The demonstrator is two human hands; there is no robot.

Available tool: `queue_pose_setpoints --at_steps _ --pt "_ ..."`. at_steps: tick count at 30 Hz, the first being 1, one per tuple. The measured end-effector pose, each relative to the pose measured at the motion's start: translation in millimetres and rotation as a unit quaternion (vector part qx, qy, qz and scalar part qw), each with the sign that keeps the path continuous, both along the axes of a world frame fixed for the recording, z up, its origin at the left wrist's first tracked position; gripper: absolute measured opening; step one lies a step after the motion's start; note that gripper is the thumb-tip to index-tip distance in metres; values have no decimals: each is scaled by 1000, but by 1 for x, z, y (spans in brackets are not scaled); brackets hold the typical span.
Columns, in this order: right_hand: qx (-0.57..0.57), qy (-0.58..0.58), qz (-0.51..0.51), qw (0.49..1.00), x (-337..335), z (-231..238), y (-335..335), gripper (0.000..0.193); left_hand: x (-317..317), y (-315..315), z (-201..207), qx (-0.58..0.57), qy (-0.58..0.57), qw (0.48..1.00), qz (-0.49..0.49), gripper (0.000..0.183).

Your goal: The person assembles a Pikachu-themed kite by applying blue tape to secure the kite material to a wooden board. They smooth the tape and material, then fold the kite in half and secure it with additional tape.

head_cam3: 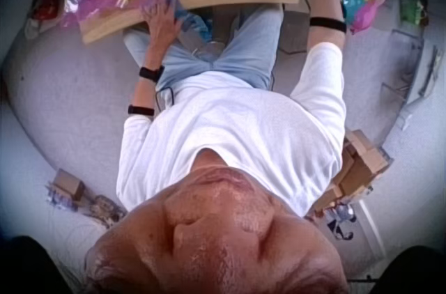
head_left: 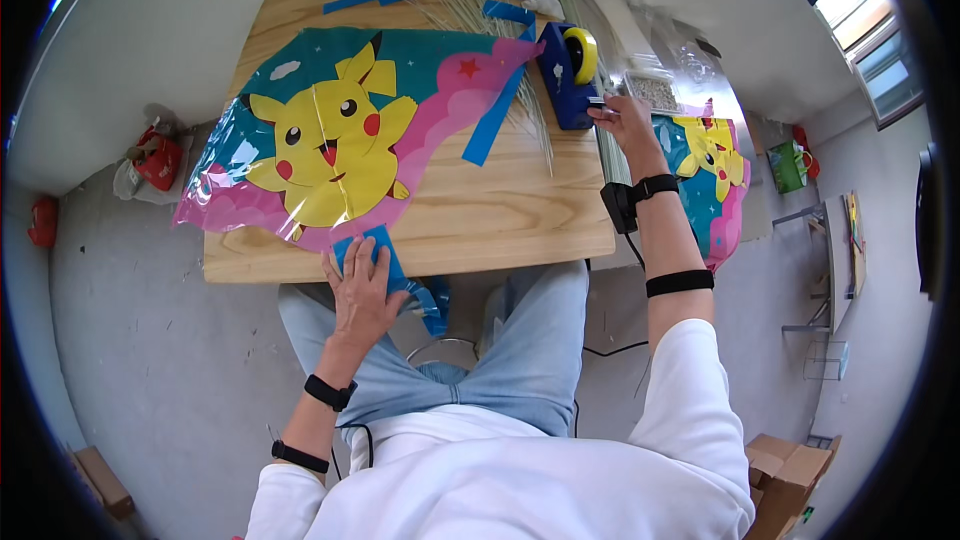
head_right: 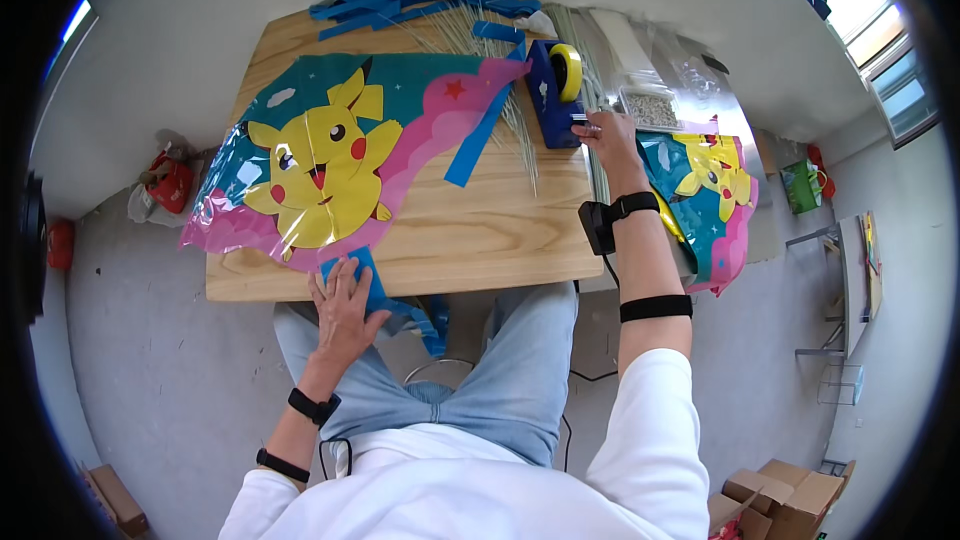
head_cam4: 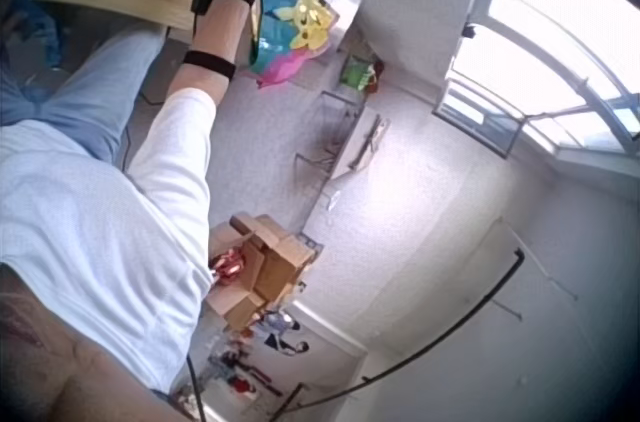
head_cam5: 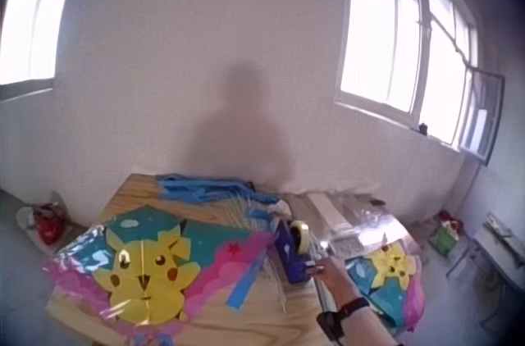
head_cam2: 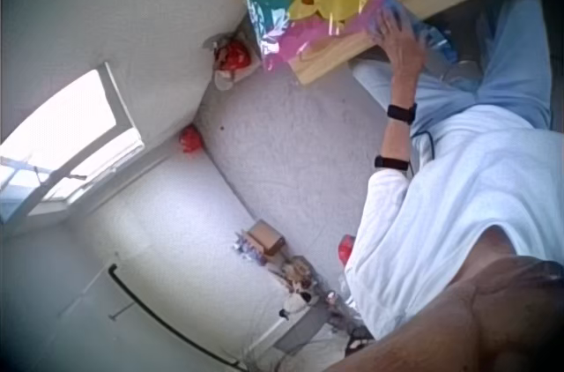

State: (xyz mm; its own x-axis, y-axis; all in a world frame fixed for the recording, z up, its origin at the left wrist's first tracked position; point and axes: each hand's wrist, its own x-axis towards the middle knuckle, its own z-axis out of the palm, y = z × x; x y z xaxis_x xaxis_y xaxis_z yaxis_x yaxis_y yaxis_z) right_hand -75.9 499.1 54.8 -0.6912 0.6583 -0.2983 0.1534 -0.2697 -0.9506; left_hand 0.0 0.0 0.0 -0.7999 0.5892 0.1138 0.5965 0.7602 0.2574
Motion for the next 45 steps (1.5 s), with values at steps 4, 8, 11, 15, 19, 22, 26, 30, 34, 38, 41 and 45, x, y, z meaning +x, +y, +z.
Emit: queue_pose_setpoints --at_steps 4,8,11,15,19,22,26,30,34,38,41,45 --pt "-18 23 -9 1000 7 -15 0 27 2 0 2 -5 -3 1000 4 73" --pt "-6 20 5 1000 9 -36 8 26 0 1 2 -10 -2 1000 2 73" --pt "-28 0 -64 998 6 -34 -11 23 0 1 2 -10 -2 1000 7 73" --pt "-107 84 -72 988 21 -40 -12 22 1 4 0 -4 -1 1000 3 73" --pt "-257 150 -153 942 47 -53 -24 25 1 5 -1 -1 0 1000 5 73" --pt "-303 127 -173 929 46 -40 -32 23 2 4 -1 -1 4 1000 7 73" --pt "-284 86 -147 944 27 -25 -37 17 1 3 -2 -1 6 1000 2 73" --pt "-218 91 -136 962 16 -41 -30 14 0 5 1 -8 2 1000 6 73" --pt "-168 124 -123 970 17 -57 -23 16 1 5 2 -9 -1 1000 6 74" --pt "-177 128 -113 969 20 -58 -27 17 2 4 -1 -8 -1 1000 7 73" --pt "-184 66 -118 974 11 -53 -34 4 2 2 -2 -11 0 1000 14 73" --pt "24 -143 -176 974 -10 -76 -4 20 0 5 0 3 8 1000 2 72"
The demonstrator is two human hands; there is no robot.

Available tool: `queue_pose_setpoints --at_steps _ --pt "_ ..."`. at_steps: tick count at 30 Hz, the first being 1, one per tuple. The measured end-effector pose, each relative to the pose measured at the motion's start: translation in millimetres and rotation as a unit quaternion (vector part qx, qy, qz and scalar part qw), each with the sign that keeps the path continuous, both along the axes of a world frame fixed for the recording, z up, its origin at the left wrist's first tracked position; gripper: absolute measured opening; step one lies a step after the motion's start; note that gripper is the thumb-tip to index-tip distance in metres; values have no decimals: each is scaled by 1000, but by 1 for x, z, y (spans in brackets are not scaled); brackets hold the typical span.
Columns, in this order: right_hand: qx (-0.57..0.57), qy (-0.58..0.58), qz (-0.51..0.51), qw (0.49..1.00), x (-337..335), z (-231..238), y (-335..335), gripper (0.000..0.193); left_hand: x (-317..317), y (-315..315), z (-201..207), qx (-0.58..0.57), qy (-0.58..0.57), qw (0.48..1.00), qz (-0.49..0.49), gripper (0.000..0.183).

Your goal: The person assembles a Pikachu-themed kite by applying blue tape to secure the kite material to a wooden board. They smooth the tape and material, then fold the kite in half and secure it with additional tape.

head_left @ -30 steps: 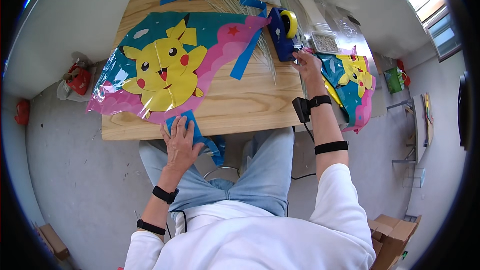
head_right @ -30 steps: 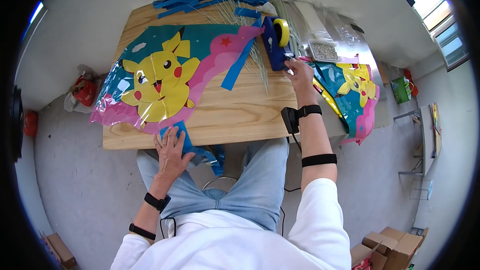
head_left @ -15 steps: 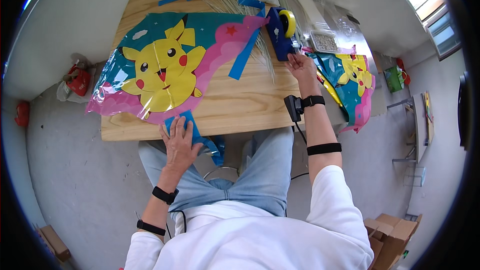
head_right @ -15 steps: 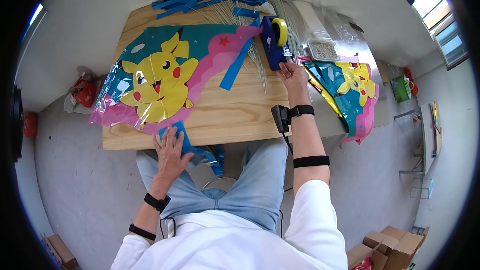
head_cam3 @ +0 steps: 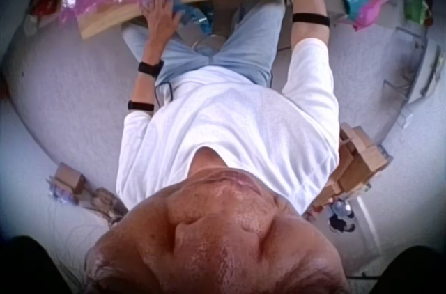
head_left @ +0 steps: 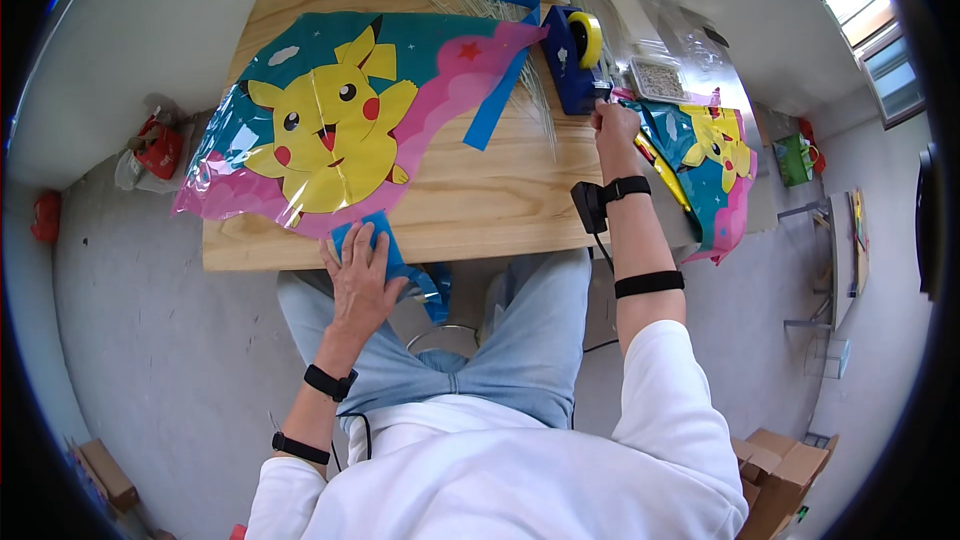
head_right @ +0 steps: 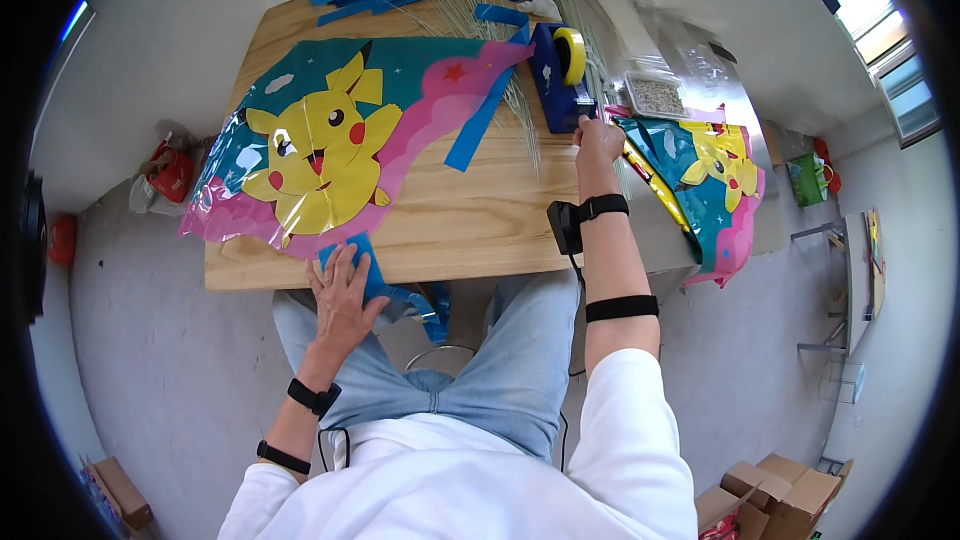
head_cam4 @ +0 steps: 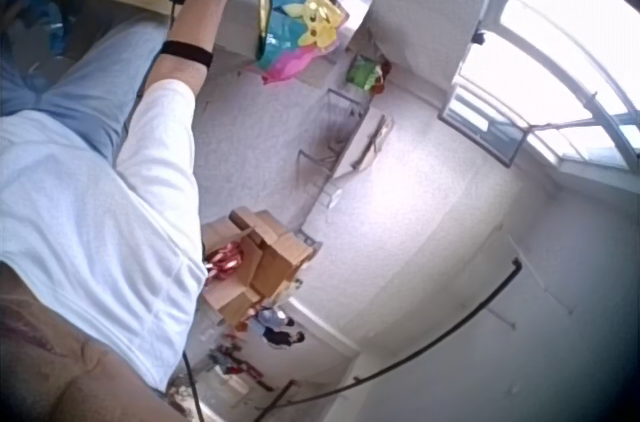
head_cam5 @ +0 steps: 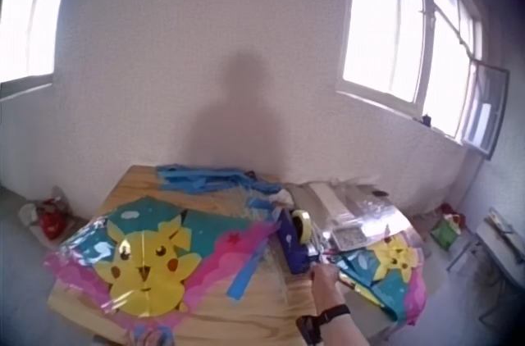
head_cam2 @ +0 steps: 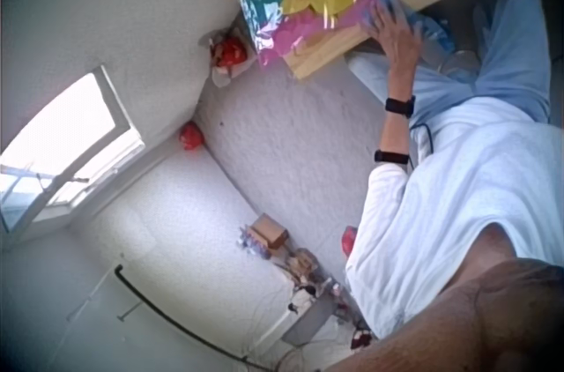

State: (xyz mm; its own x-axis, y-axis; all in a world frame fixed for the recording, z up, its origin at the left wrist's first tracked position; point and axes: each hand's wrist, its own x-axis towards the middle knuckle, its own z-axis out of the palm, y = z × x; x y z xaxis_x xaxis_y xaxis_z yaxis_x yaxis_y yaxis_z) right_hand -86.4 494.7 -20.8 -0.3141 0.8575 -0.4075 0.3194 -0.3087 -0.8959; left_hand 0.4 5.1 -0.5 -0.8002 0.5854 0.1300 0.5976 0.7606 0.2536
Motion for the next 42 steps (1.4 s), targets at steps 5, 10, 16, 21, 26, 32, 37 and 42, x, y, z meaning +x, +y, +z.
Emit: queue_pose_setpoints --at_steps 5,10,16,21,26,32,37,42 --pt "256 -244 86 931 15 6 -19 40 -1 -4 2 12 -21 999 23 69" --pt "206 53 326 921 19 60 -81 15 -1 -7 -1 19 -19 999 31 70" --pt "278 42 636 718 -11 96 -202 10 0 -5 -6 43 -17 998 42 72" --pt "449 80 764 456 -34 87 -292 10 1 -5 -12 32 -16 998 49 76" --pt "489 19 809 326 -52 76 -337 6 2 -4 -17 43 -9 997 61 77" --pt "508 -10 819 265 -61 63 -353 6 3 -3 -20 54 -8 996 71 77" --pt "511 -7 821 254 -61 61 -357 5 3 -3 -18 48 -12 996 72 77" --pt "507 13 822 261 -63 55 -358 4 2 -3 -18 50 -12 996 70 77"
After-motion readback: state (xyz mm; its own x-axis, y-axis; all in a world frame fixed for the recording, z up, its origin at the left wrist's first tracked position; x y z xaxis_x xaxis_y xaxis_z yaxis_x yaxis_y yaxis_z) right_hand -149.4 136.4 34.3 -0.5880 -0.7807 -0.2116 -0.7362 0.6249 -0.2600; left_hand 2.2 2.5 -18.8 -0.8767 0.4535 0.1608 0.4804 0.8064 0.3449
